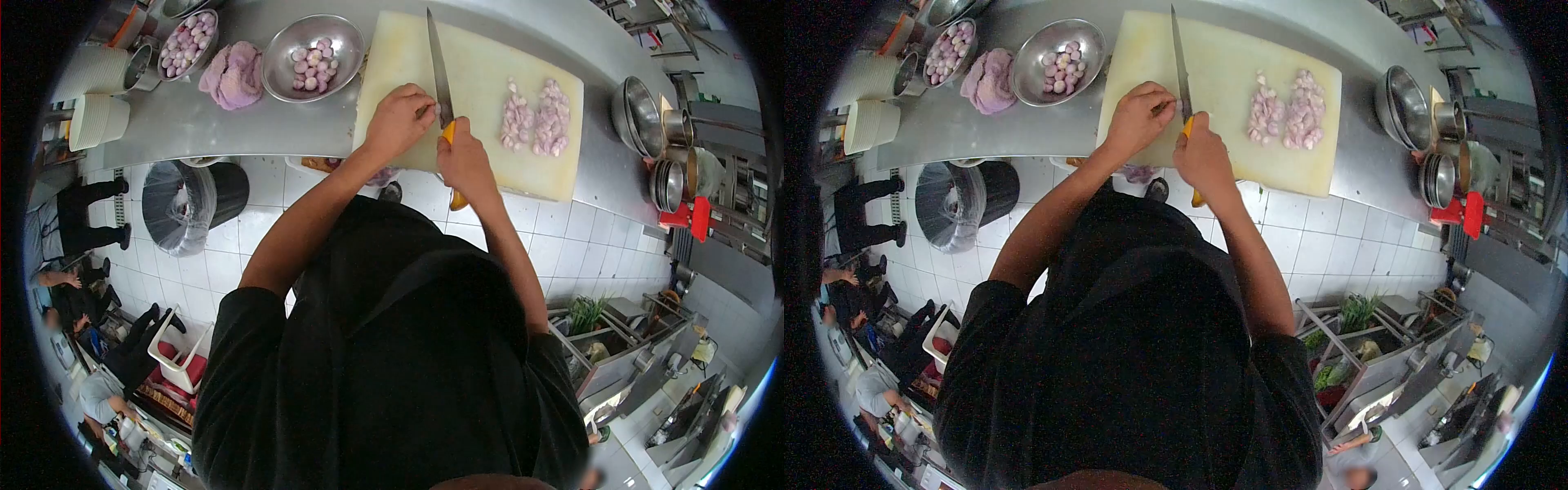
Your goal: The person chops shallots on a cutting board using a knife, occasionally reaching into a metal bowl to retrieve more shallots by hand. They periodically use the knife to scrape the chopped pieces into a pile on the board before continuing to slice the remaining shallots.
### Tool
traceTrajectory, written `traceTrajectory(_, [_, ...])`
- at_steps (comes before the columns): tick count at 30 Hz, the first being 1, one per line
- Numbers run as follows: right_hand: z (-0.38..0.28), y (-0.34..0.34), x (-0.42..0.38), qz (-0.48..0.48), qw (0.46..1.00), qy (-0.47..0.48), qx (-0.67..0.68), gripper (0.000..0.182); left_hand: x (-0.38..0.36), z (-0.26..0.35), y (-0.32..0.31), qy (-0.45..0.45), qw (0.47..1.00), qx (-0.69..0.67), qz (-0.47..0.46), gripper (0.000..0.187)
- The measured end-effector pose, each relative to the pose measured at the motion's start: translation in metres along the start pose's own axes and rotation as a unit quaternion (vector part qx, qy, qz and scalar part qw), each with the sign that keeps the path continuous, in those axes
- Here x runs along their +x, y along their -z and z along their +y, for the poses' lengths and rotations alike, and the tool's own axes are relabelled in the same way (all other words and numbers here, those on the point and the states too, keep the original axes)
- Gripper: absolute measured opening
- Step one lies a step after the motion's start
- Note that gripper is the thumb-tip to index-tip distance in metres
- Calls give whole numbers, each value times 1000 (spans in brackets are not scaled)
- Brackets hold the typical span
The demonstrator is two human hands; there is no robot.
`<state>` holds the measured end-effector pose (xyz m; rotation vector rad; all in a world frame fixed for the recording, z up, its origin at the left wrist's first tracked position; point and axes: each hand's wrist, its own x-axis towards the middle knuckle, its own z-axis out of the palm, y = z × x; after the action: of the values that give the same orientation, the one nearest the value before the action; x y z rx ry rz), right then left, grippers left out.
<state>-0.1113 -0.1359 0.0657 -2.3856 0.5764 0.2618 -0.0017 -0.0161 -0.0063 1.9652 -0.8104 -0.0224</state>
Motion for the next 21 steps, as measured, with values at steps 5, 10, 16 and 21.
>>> traceTrajectory(5, [-38,47,-13,-111,985,-105,79,27,1,-2,4,-21,999,29,-11,15])
traceTrajectory(10, [-6,-7,9,42,997,40,-45,25,-1,-1,0,-32,999,20,4,14])
traceTrajectory(16, [-14,1,7,-25,999,-36,26,24,1,-1,2,-19,999,28,-2,15])
traceTrajectory(21, [-41,39,-6,-98,988,-96,70,28,-1,1,5,-26,999,35,-13,15])
